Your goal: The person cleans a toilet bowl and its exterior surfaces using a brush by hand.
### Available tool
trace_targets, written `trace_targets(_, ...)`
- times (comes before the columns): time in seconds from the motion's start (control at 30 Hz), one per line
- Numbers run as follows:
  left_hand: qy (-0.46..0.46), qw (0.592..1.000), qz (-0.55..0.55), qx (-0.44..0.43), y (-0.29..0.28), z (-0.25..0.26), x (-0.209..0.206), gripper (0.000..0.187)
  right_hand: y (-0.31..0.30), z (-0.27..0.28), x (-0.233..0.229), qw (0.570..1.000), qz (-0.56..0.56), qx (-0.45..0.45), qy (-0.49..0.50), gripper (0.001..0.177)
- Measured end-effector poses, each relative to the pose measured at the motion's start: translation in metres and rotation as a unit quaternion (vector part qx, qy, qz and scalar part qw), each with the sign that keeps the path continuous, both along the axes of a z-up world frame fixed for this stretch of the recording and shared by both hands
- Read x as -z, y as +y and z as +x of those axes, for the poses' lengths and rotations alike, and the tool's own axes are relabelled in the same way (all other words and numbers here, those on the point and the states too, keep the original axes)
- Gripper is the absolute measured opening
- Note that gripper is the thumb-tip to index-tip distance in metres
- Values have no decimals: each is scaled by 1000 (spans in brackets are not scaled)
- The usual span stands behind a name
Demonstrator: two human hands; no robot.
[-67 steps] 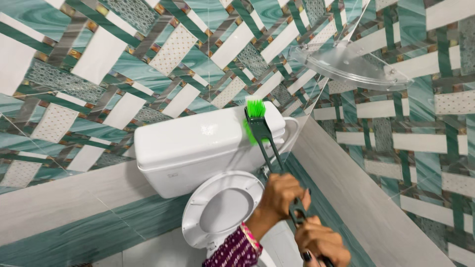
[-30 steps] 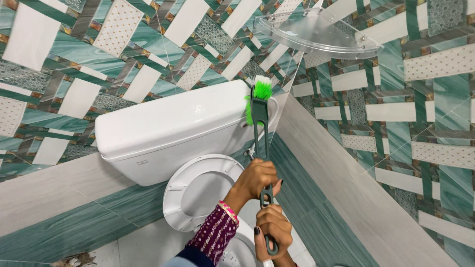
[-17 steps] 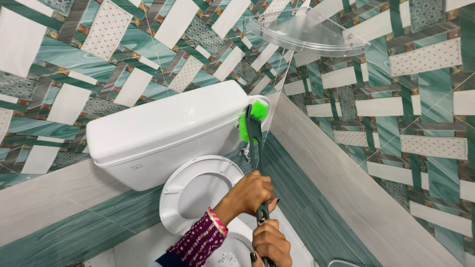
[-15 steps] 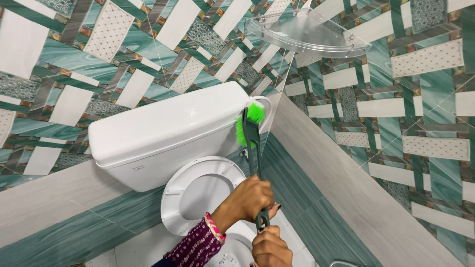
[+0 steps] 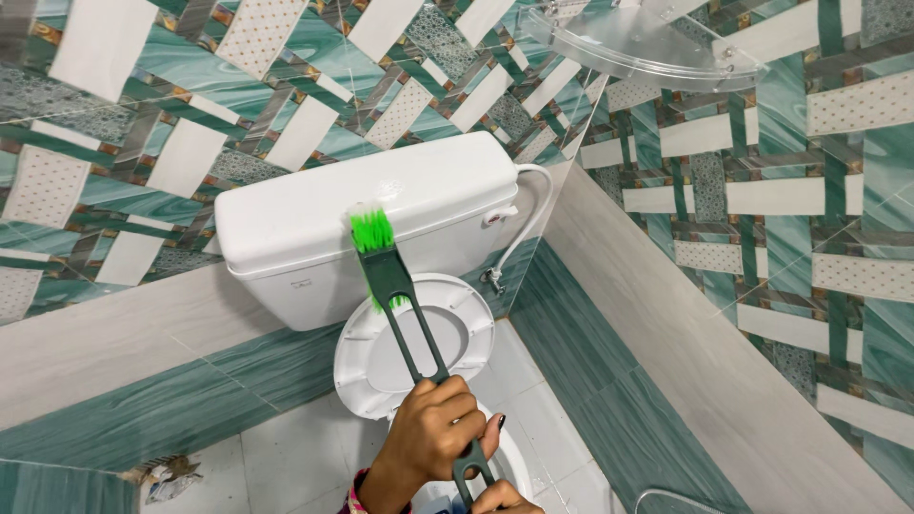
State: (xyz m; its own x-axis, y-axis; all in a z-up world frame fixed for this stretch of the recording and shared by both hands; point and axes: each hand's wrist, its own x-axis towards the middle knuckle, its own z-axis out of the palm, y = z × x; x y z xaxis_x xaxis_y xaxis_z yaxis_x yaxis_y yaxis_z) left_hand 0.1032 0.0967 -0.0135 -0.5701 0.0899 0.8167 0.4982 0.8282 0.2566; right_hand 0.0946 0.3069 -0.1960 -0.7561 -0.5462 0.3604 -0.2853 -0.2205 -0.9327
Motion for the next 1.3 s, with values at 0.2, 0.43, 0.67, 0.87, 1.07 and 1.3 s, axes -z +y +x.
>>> trace_targets(0.2, 61, 997, 23, -29, 9, -13, 3, 37, -11, -12, -128, 974, 105, -19, 200, 22)
trace_targets(0.43, 18, 994, 42, 100, 22, -75, 9, 31, -41, -42, -202, 876, -144, -66, 455, 18)
trace_targets(0.67, 11, 999, 35, 30, 11, -33, 2, 33, -24, -37, -142, 915, -137, -98, 366, 26)
trace_targets(0.87, 26, 992, -6, -127, -30, 30, -2, 32, -63, -19, -164, 927, -169, -197, 272, 30)
trace_targets(1.07, 56, 985, -8, -165, -60, 52, -8, 35, -111, 0, -219, 858, -262, -311, 314, 34)
trace_targets(1.3, 93, 991, 22, -97, -15, 8, -4, 31, -39, -38, -174, 914, -135, -206, 322, 43)
